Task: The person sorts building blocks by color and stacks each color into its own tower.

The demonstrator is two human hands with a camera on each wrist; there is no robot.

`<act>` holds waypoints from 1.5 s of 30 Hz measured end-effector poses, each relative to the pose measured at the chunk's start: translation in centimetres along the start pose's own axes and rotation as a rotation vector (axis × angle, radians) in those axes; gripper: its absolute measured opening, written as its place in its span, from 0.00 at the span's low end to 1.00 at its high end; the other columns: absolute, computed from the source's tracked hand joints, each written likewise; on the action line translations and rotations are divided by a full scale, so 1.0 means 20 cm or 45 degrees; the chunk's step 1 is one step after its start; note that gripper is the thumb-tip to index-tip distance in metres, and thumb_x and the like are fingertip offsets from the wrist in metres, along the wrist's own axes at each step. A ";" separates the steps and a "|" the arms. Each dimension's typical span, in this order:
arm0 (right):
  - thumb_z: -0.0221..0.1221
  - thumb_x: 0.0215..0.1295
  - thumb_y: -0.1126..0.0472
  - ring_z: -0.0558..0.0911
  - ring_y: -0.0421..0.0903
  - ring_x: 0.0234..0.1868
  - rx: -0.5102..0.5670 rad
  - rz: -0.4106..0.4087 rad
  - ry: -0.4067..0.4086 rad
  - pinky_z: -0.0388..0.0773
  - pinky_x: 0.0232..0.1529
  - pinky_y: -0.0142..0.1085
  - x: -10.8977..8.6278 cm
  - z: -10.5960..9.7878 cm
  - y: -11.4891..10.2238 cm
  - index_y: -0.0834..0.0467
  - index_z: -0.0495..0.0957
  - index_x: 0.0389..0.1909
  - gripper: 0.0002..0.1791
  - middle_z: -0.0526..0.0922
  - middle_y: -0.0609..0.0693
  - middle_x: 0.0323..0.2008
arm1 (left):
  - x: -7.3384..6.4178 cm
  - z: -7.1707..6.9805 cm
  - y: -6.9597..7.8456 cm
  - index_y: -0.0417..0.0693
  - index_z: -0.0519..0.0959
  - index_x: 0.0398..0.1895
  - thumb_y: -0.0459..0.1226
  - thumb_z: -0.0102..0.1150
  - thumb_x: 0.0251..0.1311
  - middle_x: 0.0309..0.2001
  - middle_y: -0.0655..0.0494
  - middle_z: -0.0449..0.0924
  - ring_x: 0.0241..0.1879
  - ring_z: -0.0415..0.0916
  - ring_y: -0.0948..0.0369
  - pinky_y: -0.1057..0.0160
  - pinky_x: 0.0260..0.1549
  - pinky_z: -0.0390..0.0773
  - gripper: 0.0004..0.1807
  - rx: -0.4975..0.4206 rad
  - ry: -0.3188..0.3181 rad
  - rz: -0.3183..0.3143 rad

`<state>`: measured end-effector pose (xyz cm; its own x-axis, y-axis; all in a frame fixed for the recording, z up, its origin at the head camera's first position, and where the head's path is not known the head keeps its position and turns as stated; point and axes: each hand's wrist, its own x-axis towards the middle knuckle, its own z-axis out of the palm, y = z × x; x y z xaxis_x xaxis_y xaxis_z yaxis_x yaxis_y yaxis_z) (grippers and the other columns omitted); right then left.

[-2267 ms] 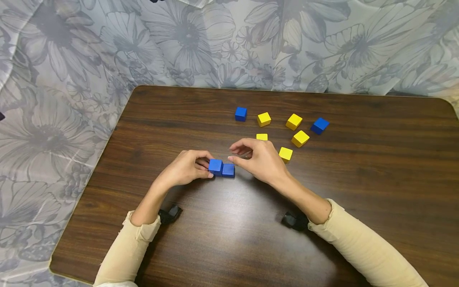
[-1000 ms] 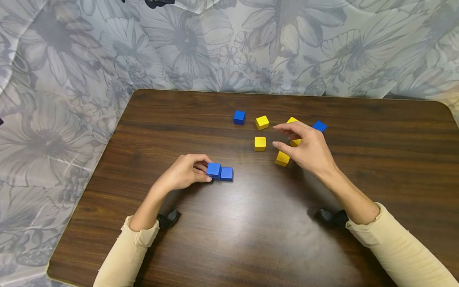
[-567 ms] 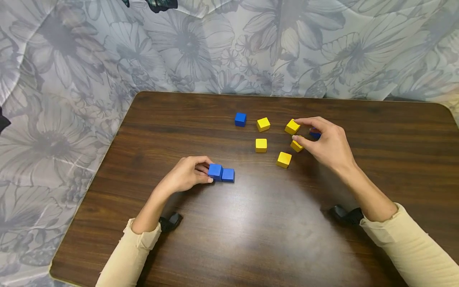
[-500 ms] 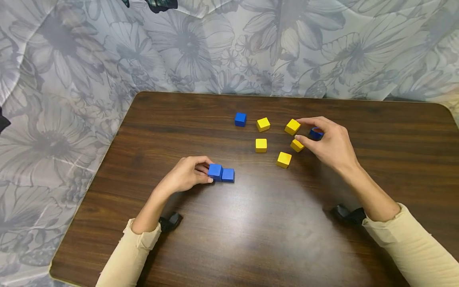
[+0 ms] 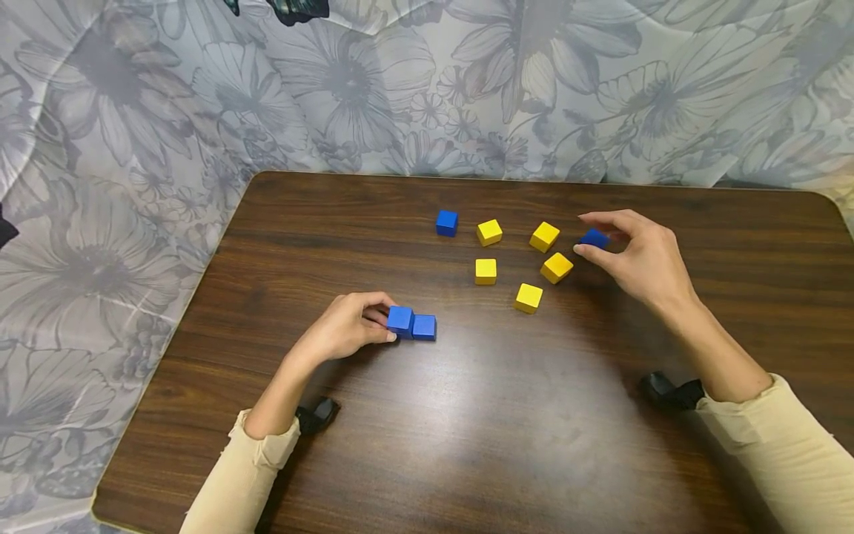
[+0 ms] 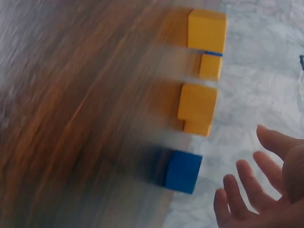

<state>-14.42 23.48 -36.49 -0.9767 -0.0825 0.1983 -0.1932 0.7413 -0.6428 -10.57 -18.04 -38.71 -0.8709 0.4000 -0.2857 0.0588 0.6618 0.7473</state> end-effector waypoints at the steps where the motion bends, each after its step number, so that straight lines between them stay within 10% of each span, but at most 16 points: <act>1: 0.70 0.61 0.54 0.82 0.57 0.49 -0.005 0.009 -0.008 0.69 0.42 0.27 0.00 0.00 0.01 0.53 0.81 0.58 0.24 0.82 0.52 0.53 | 0.00 0.00 0.00 0.48 0.83 0.49 0.32 0.74 0.53 0.43 0.52 0.85 0.41 0.84 0.59 0.62 0.38 0.83 0.19 0.005 0.002 -0.001; 12: 0.70 0.61 0.55 0.81 0.60 0.49 -0.050 0.067 -0.041 0.65 0.37 0.21 0.00 -0.02 0.09 0.56 0.79 0.59 0.25 0.80 0.58 0.55 | 0.00 0.00 0.01 0.47 0.83 0.50 0.32 0.74 0.53 0.43 0.52 0.85 0.42 0.84 0.59 0.63 0.38 0.83 0.19 0.008 -0.001 -0.005; 24: 0.69 0.62 0.60 0.82 0.63 0.46 -0.121 0.132 -0.145 0.77 0.41 0.52 0.02 -0.02 0.15 0.58 0.78 0.59 0.24 0.79 0.64 0.56 | 0.00 -0.01 0.01 0.46 0.83 0.48 0.32 0.75 0.52 0.40 0.52 0.85 0.40 0.84 0.59 0.64 0.37 0.83 0.18 0.016 0.001 0.012; 45: 0.67 0.64 0.51 0.84 0.60 0.41 -0.145 0.234 -0.173 0.70 0.28 0.30 0.04 0.00 0.20 0.61 0.78 0.57 0.25 0.86 0.63 0.41 | 0.00 0.00 0.01 0.46 0.84 0.48 0.32 0.75 0.52 0.40 0.52 0.86 0.39 0.85 0.60 0.64 0.35 0.84 0.19 -0.011 0.011 0.015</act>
<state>-15.86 26.34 -38.85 -0.9996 -0.0222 -0.0201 -0.0068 0.8217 -0.5698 -10.65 -17.93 -38.52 -0.8744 0.4024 -0.2713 0.0653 0.6515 0.7558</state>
